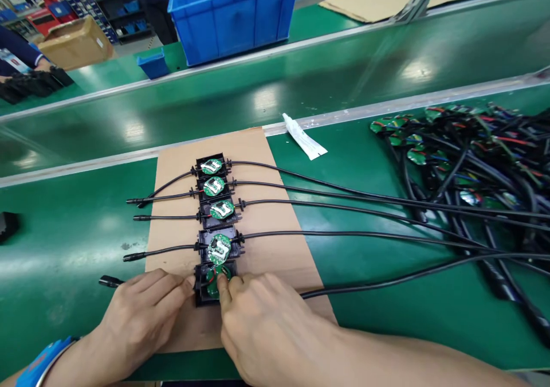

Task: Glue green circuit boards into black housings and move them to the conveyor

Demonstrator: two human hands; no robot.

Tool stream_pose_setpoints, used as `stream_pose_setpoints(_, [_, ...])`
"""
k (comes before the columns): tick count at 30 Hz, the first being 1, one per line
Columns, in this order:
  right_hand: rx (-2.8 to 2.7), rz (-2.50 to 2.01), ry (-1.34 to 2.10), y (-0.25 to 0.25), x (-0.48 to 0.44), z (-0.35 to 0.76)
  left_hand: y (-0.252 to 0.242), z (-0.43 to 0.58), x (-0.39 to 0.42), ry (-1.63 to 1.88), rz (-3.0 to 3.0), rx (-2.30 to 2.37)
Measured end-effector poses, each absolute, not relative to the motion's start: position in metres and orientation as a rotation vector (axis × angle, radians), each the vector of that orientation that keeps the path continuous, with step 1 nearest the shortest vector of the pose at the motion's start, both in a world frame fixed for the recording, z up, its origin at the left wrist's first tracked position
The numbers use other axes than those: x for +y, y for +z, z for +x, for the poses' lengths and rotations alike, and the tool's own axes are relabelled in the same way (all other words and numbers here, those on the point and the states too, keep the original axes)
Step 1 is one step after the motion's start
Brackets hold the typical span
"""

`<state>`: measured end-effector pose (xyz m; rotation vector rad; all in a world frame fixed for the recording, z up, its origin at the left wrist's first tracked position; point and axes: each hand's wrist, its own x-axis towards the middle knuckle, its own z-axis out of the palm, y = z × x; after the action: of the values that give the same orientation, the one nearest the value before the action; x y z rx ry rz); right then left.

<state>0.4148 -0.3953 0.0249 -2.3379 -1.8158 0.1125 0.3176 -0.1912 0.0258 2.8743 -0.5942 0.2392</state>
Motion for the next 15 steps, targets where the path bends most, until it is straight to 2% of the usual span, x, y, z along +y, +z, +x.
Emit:
stream_pose_setpoints(8, [-1.761, -2.308, 0.094, 0.0229, -0.3987, 0.4116, 0.0341, 0.3158, -0.1945, 0.301, 2.917, -0.652])
stream_pose_setpoints(15, [-1.717, -2.283, 0.091, 0.0184, -0.3996, 0.4104, 0.0360, 0.3178, -0.1963, 0.199, 3.010, -0.762])
